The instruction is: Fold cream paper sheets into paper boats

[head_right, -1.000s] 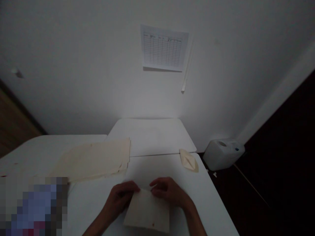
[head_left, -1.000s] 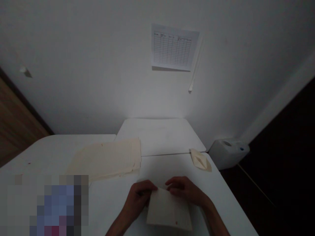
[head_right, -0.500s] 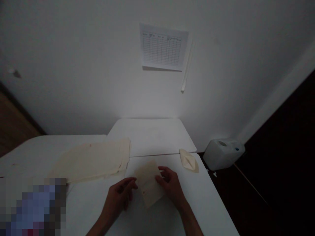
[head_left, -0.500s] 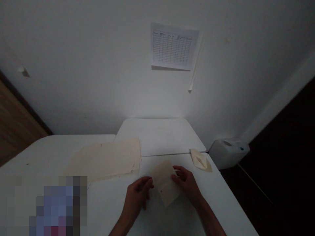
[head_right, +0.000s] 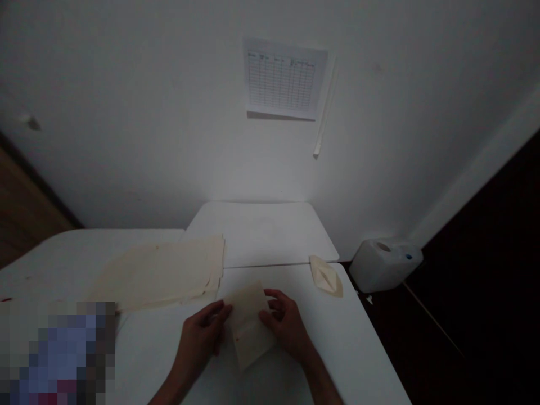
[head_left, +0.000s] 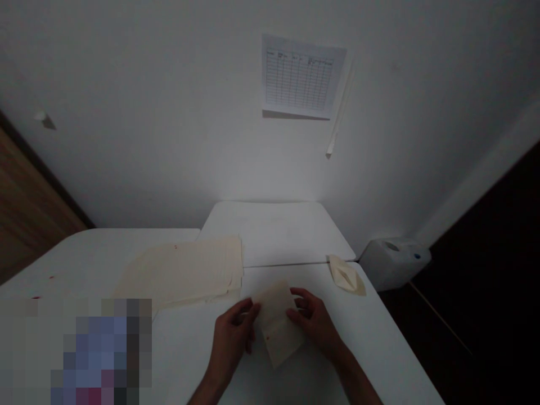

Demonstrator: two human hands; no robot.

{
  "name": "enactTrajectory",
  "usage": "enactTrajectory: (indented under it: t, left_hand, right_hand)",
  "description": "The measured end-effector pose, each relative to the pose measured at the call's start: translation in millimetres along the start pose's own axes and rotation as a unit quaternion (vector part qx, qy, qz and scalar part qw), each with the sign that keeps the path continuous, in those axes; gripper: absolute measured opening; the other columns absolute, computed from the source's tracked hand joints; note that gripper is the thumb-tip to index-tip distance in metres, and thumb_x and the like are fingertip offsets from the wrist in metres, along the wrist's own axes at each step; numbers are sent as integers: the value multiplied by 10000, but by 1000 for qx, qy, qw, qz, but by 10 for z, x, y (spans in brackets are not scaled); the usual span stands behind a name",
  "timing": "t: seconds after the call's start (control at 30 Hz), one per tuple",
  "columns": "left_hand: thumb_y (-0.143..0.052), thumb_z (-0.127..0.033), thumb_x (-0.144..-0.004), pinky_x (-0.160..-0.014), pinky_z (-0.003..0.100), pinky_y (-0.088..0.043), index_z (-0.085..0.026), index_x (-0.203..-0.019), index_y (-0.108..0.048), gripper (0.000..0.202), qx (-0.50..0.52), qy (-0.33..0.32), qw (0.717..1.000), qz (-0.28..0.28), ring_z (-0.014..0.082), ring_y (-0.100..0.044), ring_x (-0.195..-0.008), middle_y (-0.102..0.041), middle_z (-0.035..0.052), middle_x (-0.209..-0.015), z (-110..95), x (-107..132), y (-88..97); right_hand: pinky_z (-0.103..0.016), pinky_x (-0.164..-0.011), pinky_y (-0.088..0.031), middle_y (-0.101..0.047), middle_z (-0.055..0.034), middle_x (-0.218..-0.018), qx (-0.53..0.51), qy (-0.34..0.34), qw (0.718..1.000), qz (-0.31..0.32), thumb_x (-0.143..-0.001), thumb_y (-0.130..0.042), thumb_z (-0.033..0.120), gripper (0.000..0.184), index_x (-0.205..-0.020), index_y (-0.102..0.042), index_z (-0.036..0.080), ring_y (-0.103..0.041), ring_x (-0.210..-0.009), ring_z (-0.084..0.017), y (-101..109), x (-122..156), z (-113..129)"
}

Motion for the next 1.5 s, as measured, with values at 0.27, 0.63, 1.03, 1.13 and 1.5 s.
enactTrajectory:
  t: [0.27,0.63,1.03,1.13,1.5]
  left_hand:
    - [-637,-638,-710,-307,188,-278,-126,-741,-704,518,-34,-26,998,46,80,-373,-312,-485,-38,-393,-54,41,-81]
    - [-643,-614,-694,-263,190,-299,-145,-724,-710,475,-44,-23,996,72,86,-369,-310,-490,-40,-406,-47,110,-193]
    - [-672,-629,-669,-268,186,-315,-136,-790,-718,510,-18,-31,998,47,87,-391,-311,-522,-35,-423,-94,106,-140]
    - [-678,-628,-664,-276,190,-317,-132,-792,-722,514,-16,-25,999,42,82,-381,-308,-530,-33,-427,-78,101,-126]
    - [-651,-640,-658,-275,201,-322,-143,-749,-725,510,-42,-27,997,52,93,-395,-310,-541,-18,-432,-114,122,-146]
  right_hand:
    - [-329,-683,-516,-667,-66,-879,43,0,999,-23,-749,-719,507,561,-1177,-563,180,-657,-794,-221,28,6,-48]
    - [-342,-657,-525,-710,-69,-841,-13,11,999,-35,-748,-733,489,513,-1120,-549,188,-680,-755,-235,-7,7,6]
    - [-314,-620,-520,-713,-72,-867,-11,15,999,-33,-765,-728,454,472,-1102,-536,185,-680,-746,-223,-25,11,17]
    - [-324,-633,-524,-713,-75,-878,-8,12,999,-36,-757,-733,462,483,-1101,-535,186,-682,-761,-230,-18,13,17]
    - [-291,-612,-487,-698,-60,-818,-8,-9,999,-50,-732,-725,509,418,-956,-591,183,-655,-728,-215,9,20,24]
Point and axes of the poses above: each hand's wrist, its own x-axis away from the middle knuckle, its own y-axis out of the back of the hand, z = x × y, the point moved 10 cm from there along -x, towards the middle knuckle
